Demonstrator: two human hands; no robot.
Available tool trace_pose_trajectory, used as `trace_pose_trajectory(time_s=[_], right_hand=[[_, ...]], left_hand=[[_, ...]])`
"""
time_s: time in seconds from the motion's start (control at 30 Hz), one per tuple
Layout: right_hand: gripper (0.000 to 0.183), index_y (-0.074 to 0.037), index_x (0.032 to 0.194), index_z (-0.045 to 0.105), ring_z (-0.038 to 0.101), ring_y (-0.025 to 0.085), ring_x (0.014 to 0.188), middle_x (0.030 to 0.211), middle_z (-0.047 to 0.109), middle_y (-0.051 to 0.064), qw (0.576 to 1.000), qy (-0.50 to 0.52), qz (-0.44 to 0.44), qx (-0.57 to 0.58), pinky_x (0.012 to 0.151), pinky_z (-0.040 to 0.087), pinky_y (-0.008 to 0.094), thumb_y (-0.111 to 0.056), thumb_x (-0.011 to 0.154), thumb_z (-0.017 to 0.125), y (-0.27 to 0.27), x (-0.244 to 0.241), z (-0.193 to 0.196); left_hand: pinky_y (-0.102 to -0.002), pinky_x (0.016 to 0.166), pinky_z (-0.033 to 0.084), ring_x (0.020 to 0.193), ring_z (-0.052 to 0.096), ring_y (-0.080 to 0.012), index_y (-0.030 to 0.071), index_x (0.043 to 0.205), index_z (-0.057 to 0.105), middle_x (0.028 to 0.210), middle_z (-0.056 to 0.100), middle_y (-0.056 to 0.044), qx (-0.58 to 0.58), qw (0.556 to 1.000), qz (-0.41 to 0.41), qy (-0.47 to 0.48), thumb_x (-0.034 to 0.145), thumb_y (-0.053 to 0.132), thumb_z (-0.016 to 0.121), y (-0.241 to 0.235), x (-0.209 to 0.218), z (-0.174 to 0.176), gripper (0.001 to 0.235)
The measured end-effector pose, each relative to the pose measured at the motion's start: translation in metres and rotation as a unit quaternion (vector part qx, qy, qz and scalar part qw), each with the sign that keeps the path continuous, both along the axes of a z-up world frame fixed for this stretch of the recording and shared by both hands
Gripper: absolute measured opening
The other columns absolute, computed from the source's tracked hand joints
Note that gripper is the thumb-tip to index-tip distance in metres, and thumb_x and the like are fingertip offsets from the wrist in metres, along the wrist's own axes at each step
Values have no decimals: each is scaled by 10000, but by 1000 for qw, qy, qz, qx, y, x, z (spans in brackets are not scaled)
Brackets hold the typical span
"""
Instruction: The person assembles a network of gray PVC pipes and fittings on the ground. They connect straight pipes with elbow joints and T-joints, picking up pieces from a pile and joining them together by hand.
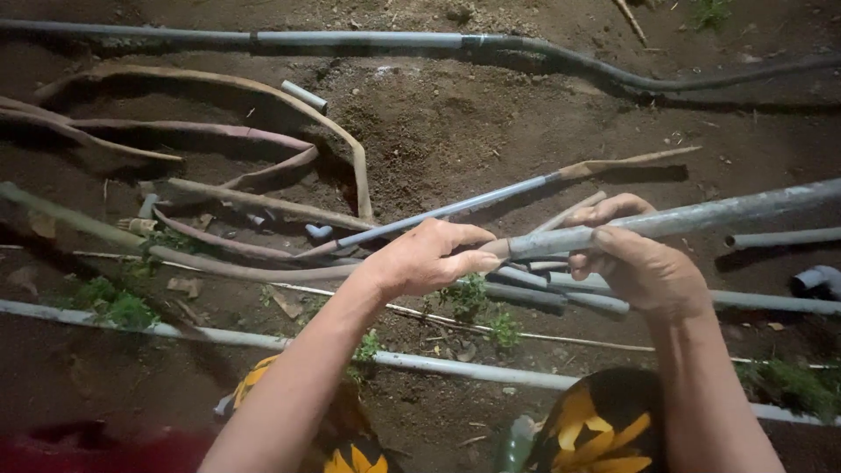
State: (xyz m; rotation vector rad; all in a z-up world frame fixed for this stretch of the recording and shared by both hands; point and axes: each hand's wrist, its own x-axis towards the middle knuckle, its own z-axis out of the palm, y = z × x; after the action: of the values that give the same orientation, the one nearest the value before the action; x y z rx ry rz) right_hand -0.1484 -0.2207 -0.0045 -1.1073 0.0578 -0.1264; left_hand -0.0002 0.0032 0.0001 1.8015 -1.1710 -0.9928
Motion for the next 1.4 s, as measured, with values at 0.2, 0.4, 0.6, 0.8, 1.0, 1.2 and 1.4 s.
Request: trace_pose_trajectory(time_s=[0.2, 0.4, 0.6, 0.8, 1.0, 1.2, 1.4], right_hand=[[97, -47, 949, 601, 644, 267, 839, 1048, 589, 190, 1000, 10, 1, -22, 596, 601, 292, -30, 854, 611, 8, 2, 7], [112, -66, 984, 605, 659, 250, 724, 1089, 589, 160, 1000, 4, 7, 30, 609, 605, 343, -17, 887, 578, 11, 4, 1], [100, -97, 947, 612, 586, 273, 706, 1086, 564, 152, 995, 31, -36, 90, 610, 517, 321, -42, 868, 588, 11, 2, -13], [110, -109, 973, 617, 596, 260, 725, 1121, 570, 154, 993, 33, -20, 109, 605, 542, 279, -46, 897, 569, 11, 0, -14], [116, -119, 948, 625, 565, 234, 759, 1093, 546, 142, 993, 34, -17, 116, 603, 531, 262, -35, 883, 580, 10, 0, -17], [125, -99, 980, 631, 604, 256, 716, 1145, 540, 142, 993, 6, 56, 107, 611, 549, 282, -33, 924, 541, 4, -1, -18], [77, -77, 944, 616, 638, 276, 685, 1124, 592, 150, 995, 35, 27, 94, 555, 564, 321, -39, 882, 590, 6, -7, -20]], left_hand=[[-358, 825, 477, 1019, 635, -218, 129, 1212, 584, 1171, 659, -74, 12, 999, -10, -39, 841, 451, 461, 3, -1, 0, 506], [-385, 845, 465, 1053, 610, -248, 94, 1245, 550, 1216, 618, -114, 13, 998, 21, -60, 859, 449, 448, 4, 0, -3, 534], [-330, 809, 464, 988, 633, -202, 105, 1199, 583, 1129, 674, -72, -20, 998, 27, -47, 846, 420, 496, 6, 6, -4, 480], [-349, 795, 488, 976, 638, -209, 117, 1223, 569, 1144, 664, -81, -13, 999, 15, -44, 845, 425, 487, 7, 4, -1, 495], [-404, 664, 470, 825, 641, -287, 92, 1130, 553, 962, 685, -111, -74, 985, -4, -158, 904, 362, 454, 6, -2, -17, 365], [-401, 596, 485, 733, 636, -261, 105, 1068, 557, 893, 686, -89, -38, 985, -30, -166, 910, 314, 475, 6, -7, -1, 274], [-383, 683, 472, 828, 630, -229, 158, 1165, 563, 985, 687, -64, 53, 995, -37, -78, 873, 413, 450, 9, -8, 12, 404]])
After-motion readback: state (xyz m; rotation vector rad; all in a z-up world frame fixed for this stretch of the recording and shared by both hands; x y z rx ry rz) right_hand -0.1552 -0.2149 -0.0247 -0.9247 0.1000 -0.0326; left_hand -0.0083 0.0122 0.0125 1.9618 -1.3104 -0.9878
